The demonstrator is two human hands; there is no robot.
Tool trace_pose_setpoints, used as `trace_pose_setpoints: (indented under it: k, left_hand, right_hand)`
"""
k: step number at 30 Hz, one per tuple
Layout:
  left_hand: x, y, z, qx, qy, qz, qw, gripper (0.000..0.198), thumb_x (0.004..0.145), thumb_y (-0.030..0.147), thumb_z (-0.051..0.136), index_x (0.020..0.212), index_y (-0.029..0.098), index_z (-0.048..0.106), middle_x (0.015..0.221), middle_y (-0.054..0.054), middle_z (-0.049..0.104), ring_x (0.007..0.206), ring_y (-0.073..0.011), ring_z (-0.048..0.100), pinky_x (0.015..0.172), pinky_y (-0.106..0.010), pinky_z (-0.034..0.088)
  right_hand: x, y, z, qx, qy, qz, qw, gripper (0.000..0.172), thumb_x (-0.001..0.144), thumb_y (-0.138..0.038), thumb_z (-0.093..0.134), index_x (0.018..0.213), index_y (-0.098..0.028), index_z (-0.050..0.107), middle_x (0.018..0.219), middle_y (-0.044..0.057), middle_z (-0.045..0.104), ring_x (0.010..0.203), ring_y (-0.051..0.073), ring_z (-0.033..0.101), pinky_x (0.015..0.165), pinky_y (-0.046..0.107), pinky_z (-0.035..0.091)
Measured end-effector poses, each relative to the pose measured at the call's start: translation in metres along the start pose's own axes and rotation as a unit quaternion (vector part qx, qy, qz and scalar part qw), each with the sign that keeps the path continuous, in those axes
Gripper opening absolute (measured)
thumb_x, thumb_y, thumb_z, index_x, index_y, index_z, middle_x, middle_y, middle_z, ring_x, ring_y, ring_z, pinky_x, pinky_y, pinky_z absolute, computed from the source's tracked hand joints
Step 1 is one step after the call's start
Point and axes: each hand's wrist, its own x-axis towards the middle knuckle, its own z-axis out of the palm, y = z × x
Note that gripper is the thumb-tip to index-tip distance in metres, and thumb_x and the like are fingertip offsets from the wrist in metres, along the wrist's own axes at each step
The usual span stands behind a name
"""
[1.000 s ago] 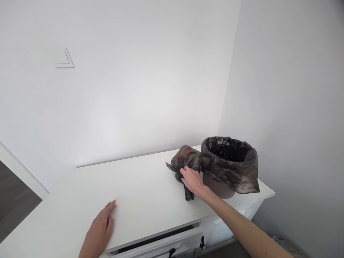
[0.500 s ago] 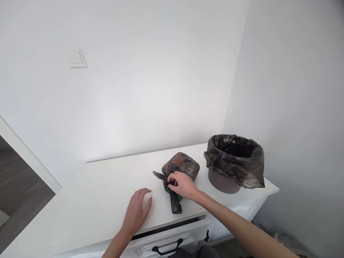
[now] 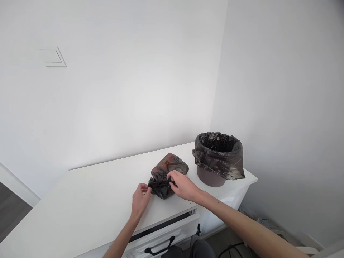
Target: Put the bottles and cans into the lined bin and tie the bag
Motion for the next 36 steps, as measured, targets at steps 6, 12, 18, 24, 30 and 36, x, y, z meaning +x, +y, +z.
trace_pose_setpoints:
  k: [6, 12, 18, 24, 30, 36]
  left_hand:
    - [0.001, 0.0, 0.003, -0.074, 0.037, 0.002, 0.997, 0.051, 0.078, 0.044, 0.063, 0.12, 0.018, 0.051, 0.124, -0.016, 0.065, 0.108, -0.0308, 0.069, 0.09, -0.049, 0.056]
    - [-0.001, 0.025, 0.005, -0.122, -0.008, 0.083, 0.989, 0.041, 0.071, 0.033, 0.069, 0.111, 0.023, 0.067, 0.123, -0.01, 0.07, 0.123, -0.0313, 0.061, 0.111, -0.048, 0.045]
    - [-0.02, 0.012, -0.019, -0.135, 0.026, -0.055, 0.989, 0.042, 0.084, 0.055, 0.06, 0.105, 0.02, 0.068, 0.111, -0.013, 0.075, 0.111, -0.0354, 0.068, 0.101, -0.052, 0.05]
    - [-0.027, -0.013, -0.06, -0.131, 0.051, -0.141, 0.98, 0.058, 0.089, 0.066, 0.044, 0.107, 0.017, 0.07, 0.112, -0.017, 0.076, 0.105, -0.0361, 0.072, 0.097, -0.053, 0.053]
    - [-0.033, -0.008, -0.088, 0.004, 0.083, 0.083, 0.993, 0.061, 0.08, 0.051, 0.069, 0.131, 0.019, 0.06, 0.145, -0.018, 0.058, 0.144, -0.0393, 0.043, 0.121, -0.06, 0.028]
    - [-0.06, 0.024, -0.055, 0.179, -0.15, 0.283, 0.93, 0.043, 0.094, 0.045, 0.059, 0.132, 0.026, 0.061, 0.127, -0.012, 0.07, 0.121, -0.0332, 0.062, 0.107, -0.053, 0.045]
  right_hand:
    - [-0.026, 0.01, -0.008, 0.025, 0.088, 0.037, 0.995, 0.043, 0.087, -0.021, 0.062, 0.129, -0.021, 0.051, 0.121, 0.011, 0.053, 0.103, 0.024, 0.059, 0.083, 0.037, 0.053]
    - [-0.005, -0.012, 0.004, 0.033, 0.064, -0.032, 0.997, 0.049, 0.078, -0.017, 0.073, 0.124, -0.023, 0.058, 0.114, 0.008, 0.063, 0.115, 0.031, 0.052, 0.1, 0.049, 0.046]
    - [-0.015, -0.002, 0.011, 0.164, 0.147, 0.089, 0.971, 0.012, 0.087, -0.015, 0.054, 0.089, -0.024, 0.047, 0.094, 0.002, 0.059, 0.091, 0.022, 0.055, 0.078, 0.036, 0.046]
    - [-0.053, 0.015, 0.026, 0.247, 0.189, 0.145, 0.939, 0.007, 0.098, -0.031, 0.044, 0.093, -0.025, 0.044, 0.102, 0.005, 0.054, 0.093, 0.022, 0.054, 0.067, 0.031, 0.043]
    - [-0.077, 0.021, 0.028, 0.217, 0.135, 0.095, 0.962, 0.006, 0.093, -0.026, 0.051, 0.095, -0.025, 0.045, 0.106, 0.005, 0.052, 0.097, 0.022, 0.054, 0.082, 0.036, 0.049]
    - [-0.077, 0.018, 0.021, 0.181, 0.081, 0.052, 0.979, 0.019, 0.089, -0.025, 0.058, 0.1, -0.024, 0.043, 0.109, 0.005, 0.051, 0.097, 0.021, 0.054, 0.087, 0.038, 0.052]
